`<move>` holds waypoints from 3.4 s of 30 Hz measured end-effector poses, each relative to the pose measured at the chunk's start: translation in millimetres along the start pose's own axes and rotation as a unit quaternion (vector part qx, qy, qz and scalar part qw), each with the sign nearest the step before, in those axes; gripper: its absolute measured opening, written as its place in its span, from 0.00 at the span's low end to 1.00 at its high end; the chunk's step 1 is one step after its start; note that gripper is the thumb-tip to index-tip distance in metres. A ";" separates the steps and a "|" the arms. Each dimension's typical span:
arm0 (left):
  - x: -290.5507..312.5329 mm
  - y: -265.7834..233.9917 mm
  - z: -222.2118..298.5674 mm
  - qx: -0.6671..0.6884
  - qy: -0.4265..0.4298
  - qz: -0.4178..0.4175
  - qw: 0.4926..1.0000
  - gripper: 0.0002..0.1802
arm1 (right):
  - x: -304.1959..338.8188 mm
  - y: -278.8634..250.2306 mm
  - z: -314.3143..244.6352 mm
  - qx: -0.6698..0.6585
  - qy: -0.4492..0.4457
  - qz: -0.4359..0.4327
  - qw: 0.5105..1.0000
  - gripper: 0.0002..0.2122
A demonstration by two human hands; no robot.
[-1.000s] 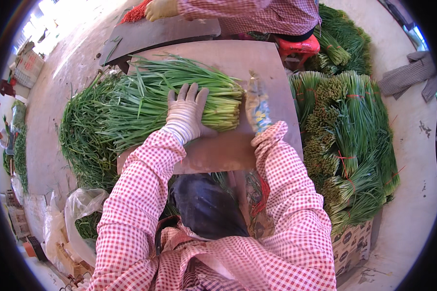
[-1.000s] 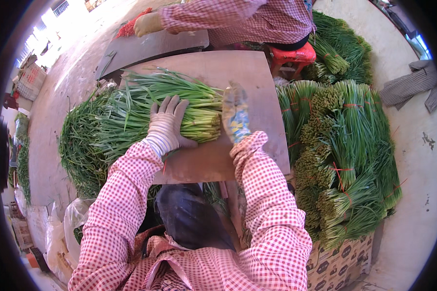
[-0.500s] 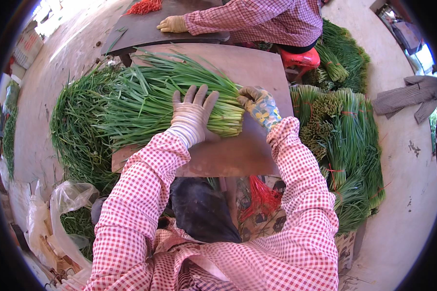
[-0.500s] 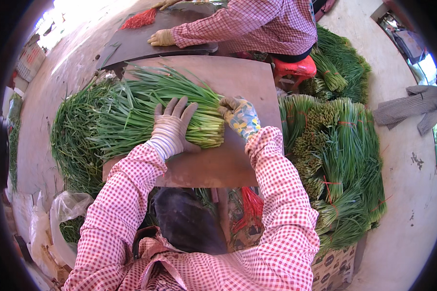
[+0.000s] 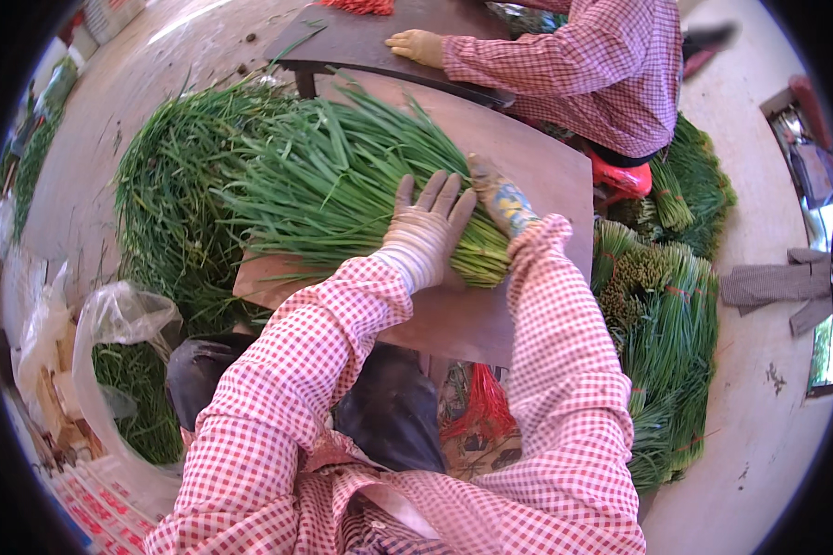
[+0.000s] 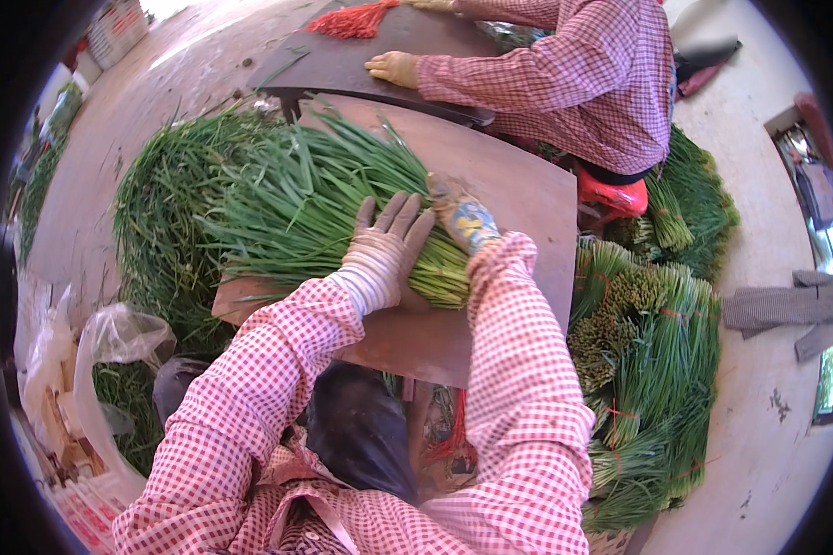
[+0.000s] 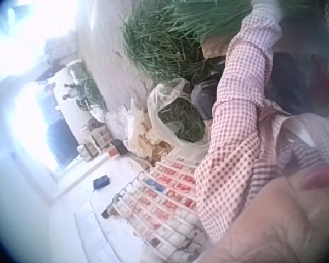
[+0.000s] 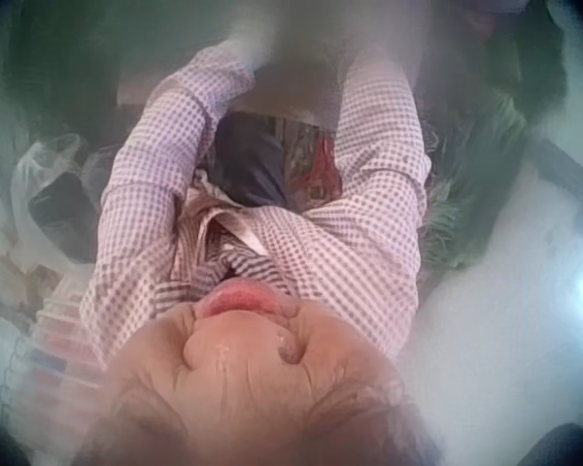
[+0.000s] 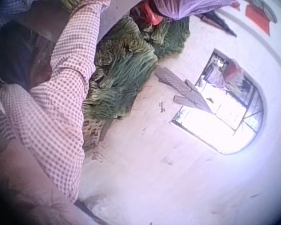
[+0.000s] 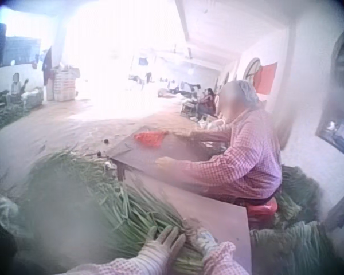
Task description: The person organizes loose greens into bundles, ties them with red plastic strips, and places the completed bundles into a large plastic bag.
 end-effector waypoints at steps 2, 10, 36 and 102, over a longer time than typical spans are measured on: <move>3.2 -3.4 -2.7 0.003 -0.002 0.031 0.999 0.72 | 11.0 6.6 3.1 -0.089 0.021 -0.158 0.983 0.36; -0.4 -1.7 -6.0 0.067 0.015 0.088 0.994 0.69 | 82.3 -4.1 -63.4 0.277 -0.020 -0.207 0.938 0.52; 44.4 -120.8 -213.0 0.106 -0.046 0.055 0.992 0.23 | 71.6 -6.5 -39.2 0.316 0.041 -0.168 0.933 0.61; -29.3 -5.4 -62.4 0.097 0.067 -0.170 0.978 0.65 | 86.6 20.7 -74.0 0.195 -0.240 0.004 0.951 0.11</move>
Point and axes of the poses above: each hand's wrist, its own x-axis away from the middle knuckle, its own y-axis out of the palm, z = x × y, the point moved 7 cm from there along -x, towards the middle knuckle, and after that the axes turned 15 degrees about y, right-handed, at the moved point
